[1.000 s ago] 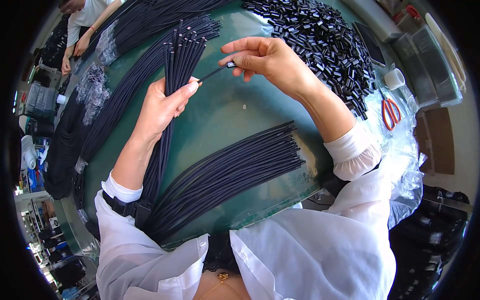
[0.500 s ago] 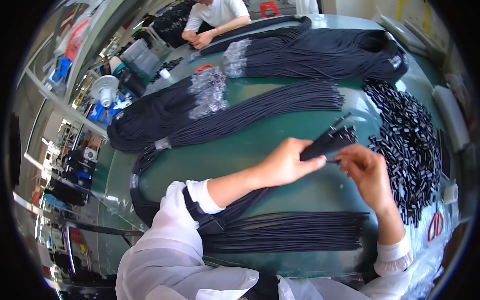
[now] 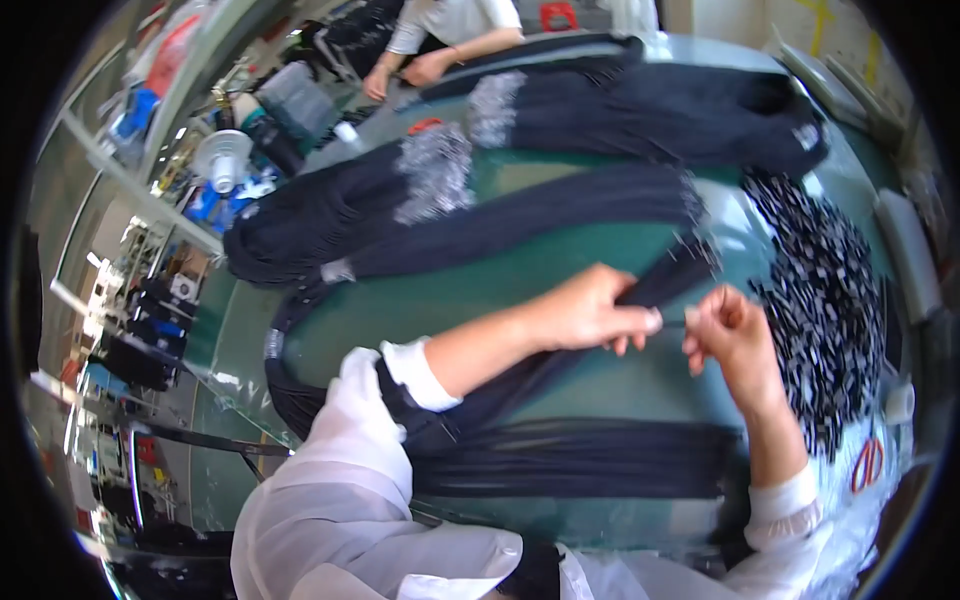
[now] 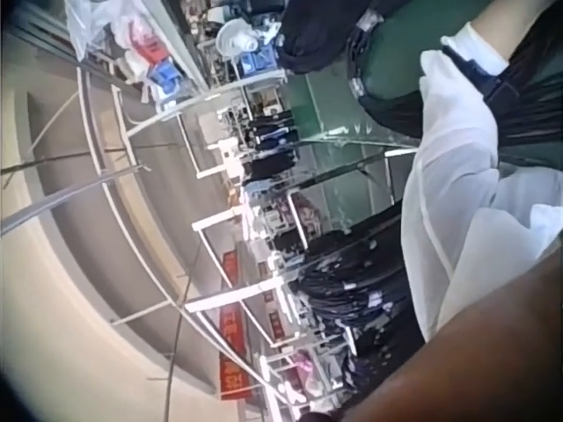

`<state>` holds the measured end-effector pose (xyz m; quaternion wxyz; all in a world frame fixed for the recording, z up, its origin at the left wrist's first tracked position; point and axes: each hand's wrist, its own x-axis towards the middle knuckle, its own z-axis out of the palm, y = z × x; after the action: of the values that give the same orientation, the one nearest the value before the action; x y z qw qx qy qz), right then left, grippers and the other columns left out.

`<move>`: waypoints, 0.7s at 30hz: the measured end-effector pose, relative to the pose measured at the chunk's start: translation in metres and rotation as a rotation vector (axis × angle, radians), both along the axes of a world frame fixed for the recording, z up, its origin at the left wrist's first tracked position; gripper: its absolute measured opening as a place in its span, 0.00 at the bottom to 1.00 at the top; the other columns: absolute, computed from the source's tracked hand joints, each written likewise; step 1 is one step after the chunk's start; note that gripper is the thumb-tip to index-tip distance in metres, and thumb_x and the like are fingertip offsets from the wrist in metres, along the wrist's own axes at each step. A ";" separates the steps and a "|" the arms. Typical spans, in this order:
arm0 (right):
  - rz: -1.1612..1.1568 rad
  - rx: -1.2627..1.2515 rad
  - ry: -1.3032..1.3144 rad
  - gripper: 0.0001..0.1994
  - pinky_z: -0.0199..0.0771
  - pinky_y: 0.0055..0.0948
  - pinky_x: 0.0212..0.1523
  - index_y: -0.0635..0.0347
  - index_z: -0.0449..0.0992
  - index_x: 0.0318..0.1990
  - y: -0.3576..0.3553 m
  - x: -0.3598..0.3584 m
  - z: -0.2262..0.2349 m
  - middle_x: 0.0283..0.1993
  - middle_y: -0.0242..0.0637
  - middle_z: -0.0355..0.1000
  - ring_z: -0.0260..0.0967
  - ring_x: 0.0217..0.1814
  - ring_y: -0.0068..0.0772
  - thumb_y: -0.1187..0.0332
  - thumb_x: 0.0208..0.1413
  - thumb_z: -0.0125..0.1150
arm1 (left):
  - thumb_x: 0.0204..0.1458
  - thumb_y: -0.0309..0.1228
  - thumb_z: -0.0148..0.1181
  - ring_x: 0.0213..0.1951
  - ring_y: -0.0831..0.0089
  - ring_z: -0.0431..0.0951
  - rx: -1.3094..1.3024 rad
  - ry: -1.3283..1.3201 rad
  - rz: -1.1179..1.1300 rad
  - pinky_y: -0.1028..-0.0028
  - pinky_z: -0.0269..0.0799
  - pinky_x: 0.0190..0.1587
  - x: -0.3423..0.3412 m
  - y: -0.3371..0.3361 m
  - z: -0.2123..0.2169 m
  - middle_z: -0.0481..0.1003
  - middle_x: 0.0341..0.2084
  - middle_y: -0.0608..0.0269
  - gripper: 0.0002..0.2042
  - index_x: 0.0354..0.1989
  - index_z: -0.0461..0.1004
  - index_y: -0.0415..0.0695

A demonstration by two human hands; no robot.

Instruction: The person attaches small plastic caps to the ends of individual black cords by hand and then gathers the finished cords into a bundle.

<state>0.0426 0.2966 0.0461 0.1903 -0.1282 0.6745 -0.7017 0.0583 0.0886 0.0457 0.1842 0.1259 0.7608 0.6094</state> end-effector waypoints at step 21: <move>-0.010 1.083 1.110 0.09 0.69 0.32 0.43 0.58 0.74 0.39 0.053 -0.064 -0.022 0.36 0.37 0.71 0.69 0.39 0.36 0.71 0.49 0.59 | 0.51 0.37 0.60 0.15 0.87 0.61 0.020 -0.019 0.247 0.83 0.57 0.17 -0.007 -0.015 -0.002 0.66 0.14 0.72 0.11 0.27 0.70 0.42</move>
<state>-0.0214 0.3497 0.0237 -0.1426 -0.3473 0.9206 -0.1079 0.0514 0.0731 0.0441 0.1136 0.0274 0.7628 0.6360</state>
